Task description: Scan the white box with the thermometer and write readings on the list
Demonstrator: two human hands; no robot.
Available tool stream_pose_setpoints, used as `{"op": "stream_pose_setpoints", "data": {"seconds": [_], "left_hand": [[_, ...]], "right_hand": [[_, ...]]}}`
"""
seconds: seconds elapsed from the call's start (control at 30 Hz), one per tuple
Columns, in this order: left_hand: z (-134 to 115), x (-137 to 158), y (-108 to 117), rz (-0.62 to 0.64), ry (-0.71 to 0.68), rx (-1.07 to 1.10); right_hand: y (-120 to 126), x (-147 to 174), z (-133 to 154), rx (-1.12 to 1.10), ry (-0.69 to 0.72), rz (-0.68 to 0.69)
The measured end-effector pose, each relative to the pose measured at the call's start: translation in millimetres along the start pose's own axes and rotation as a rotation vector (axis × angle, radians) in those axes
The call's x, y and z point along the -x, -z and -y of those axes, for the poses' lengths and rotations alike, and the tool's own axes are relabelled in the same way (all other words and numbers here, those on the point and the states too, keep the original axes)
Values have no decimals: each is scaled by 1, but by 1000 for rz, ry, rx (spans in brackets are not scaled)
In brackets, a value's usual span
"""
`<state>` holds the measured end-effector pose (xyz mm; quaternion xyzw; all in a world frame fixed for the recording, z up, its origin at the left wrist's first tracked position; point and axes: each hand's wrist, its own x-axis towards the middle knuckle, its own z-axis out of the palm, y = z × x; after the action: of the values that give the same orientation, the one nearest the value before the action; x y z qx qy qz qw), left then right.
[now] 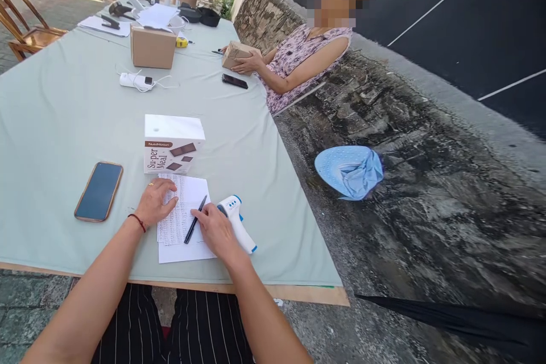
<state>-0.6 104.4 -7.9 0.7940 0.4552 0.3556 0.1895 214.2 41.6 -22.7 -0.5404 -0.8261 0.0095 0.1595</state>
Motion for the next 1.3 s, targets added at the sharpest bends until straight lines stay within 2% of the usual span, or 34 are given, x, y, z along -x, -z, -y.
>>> {"op": "stream_pose_setpoints", "data": {"seconds": [0.2,0.3,0.4,0.47,0.57,0.6,0.7,0.77,0.83,0.9,1.0,1.1,1.23,1.3], "left_hand": [[3,0,-1,22,44,6],[3,0,0,31,66,13],[3,-1,0,35,83,21],[3,-1,0,29,90,18],[4,-3,0,27,94,8],[4,-3,1,32,96,4],[4,-5,2,47,107,-14],[2,-6,2,85,103,-20],[-1,-6,2,168,93,-43],[-5,-4,2,276,80,-85],[-12,-2,2,420,48,-148],[-16,1,2,504,22,-190],[-20,2,3,582,20,-228],[-21,1,3,609,30,-247]], "right_hand": [[10,-13,-16,27,264,-6],[21,-7,-18,-51,314,-68],[27,7,-5,-270,208,-218],[25,15,15,-478,50,-331],[24,15,60,-820,-240,-467],[25,12,75,-953,-291,-461],[30,-3,100,-1250,-189,-273],[30,-6,95,-1333,-316,-324],[25,1,78,-1321,-505,-451],[18,16,61,-1264,-606,-500],[13,42,48,-1150,-559,-406],[11,59,50,-1006,-512,-303],[8,65,55,-858,-619,-342],[7,64,55,-857,-616,-342]]}}
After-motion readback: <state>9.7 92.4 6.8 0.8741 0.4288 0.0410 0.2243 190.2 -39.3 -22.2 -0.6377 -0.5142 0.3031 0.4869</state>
